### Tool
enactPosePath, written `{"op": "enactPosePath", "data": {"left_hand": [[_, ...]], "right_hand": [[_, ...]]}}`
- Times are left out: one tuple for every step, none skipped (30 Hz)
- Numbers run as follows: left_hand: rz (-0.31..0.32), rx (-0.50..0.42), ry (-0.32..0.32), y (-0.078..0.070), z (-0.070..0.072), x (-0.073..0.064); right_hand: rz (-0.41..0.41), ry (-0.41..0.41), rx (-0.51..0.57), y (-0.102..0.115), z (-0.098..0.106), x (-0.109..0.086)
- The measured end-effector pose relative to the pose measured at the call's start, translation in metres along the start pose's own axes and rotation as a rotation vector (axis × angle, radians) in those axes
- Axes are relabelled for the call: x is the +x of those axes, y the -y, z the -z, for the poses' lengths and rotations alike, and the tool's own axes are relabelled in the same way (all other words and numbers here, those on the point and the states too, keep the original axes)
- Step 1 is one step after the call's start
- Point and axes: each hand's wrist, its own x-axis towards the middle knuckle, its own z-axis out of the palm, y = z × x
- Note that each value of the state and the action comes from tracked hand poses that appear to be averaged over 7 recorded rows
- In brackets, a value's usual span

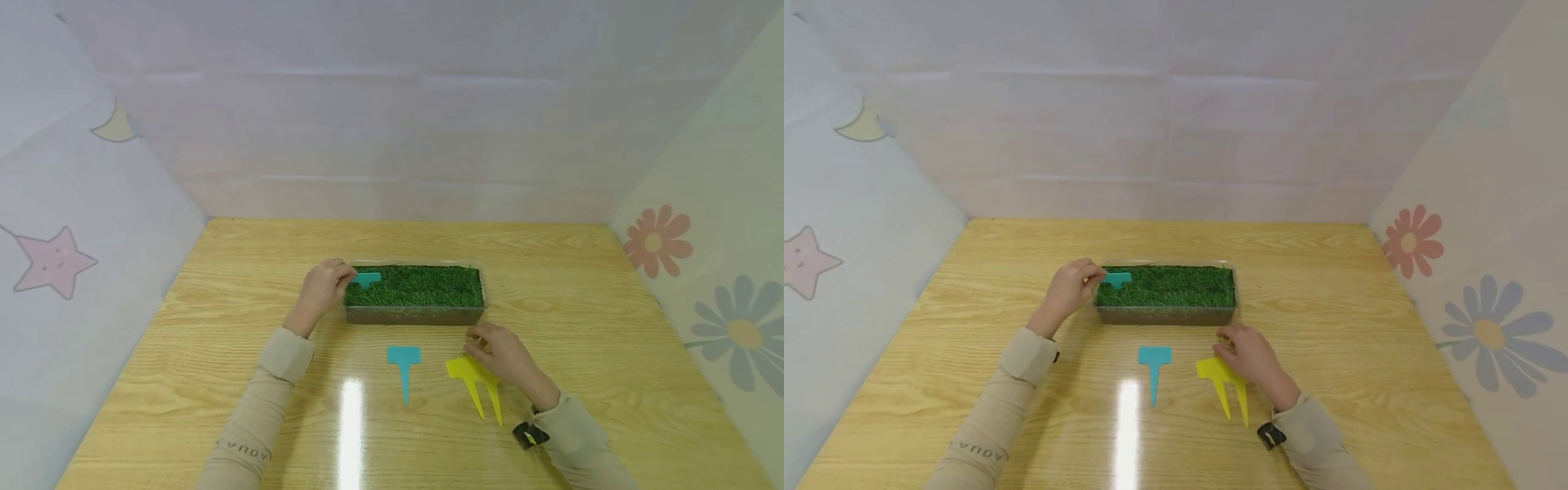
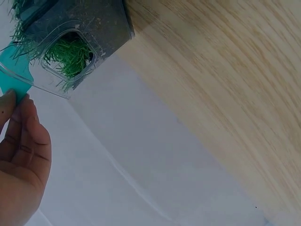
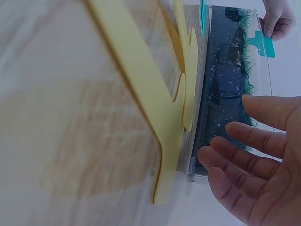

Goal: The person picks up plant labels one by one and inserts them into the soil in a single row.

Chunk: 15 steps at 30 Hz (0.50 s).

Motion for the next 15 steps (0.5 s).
{"op": "enactPosePath", "data": {"left_hand": [[0.003, 0.0, 0.002, -0.0001, 0.0004, -0.0001], [0.005, 0.002, 0.003, -0.0001, 0.0007, -0.0001], [0.006, 0.007, 0.006, -0.0002, 0.0011, -0.0001], [0.008, 0.009, 0.009, -0.0001, 0.0014, 0.0001], [0.009, 0.015, 0.012, -0.0002, 0.0017, 0.0002], [0.01, 0.019, 0.017, -0.0001, 0.002, 0.0004], [0.012, 0.025, 0.024, -0.0003, 0.0022, 0.0007], [0.014, 0.03, 0.03, -0.0005, 0.0026, 0.0009], [0.019, 0.034, 0.036, -0.0007, 0.0029, 0.0009], [0.026, 0.035, 0.04, -0.0011, 0.0032, 0.0008], [0.033, 0.034, 0.043, -0.0014, 0.0036, 0.0007], [0.043, 0.031, 0.043, -0.0018, 0.0041, 0.0004], [0.052, 0.025, 0.039, -0.0024, 0.0048, 0.0001], [0.058, 0.019, 0.033, -0.0031, 0.0056, -0.0002], [0.064, 0.013, 0.028, -0.0037, 0.0063, -0.0005]], "right_hand": [[-0.002, 0.001, 0.003, 0.0004, 0.0003, 0.0001], [-0.005, 0.002, 0.006, 0.0009, 0.0006, 0.0002], [-0.009, 0.003, 0.008, 0.0014, 0.0009, 0.0003], [-0.012, 0.004, 0.01, 0.0019, 0.0012, 0.0005], [-0.015, 0.006, 0.011, 0.0023, 0.0014, 0.0007], [-0.018, 0.008, 0.01, 0.0027, 0.0016, 0.0009], [-0.021, 0.008, 0.008, 0.003, 0.002, 0.0009], [-0.022, 0.01, 0.005, 0.0032, 0.0023, 0.0009], [-0.023, 0.011, 0.003, 0.0033, 0.0026, 0.0009], [-0.023, 0.012, 0.002, 0.0034, 0.0028, 0.0008], [-0.023, 0.012, 0.0, 0.0034, 0.003, 0.0008], [-0.023, 0.013, 0.001, 0.0034, 0.0032, 0.0007], [-0.022, 0.013, 0.002, 0.0032, 0.0033, 0.0006], [-0.021, 0.012, 0.003, 0.003, 0.0034, 0.0005], [-0.019, 0.01, 0.005, 0.003, 0.0037, 0.0004]]}}
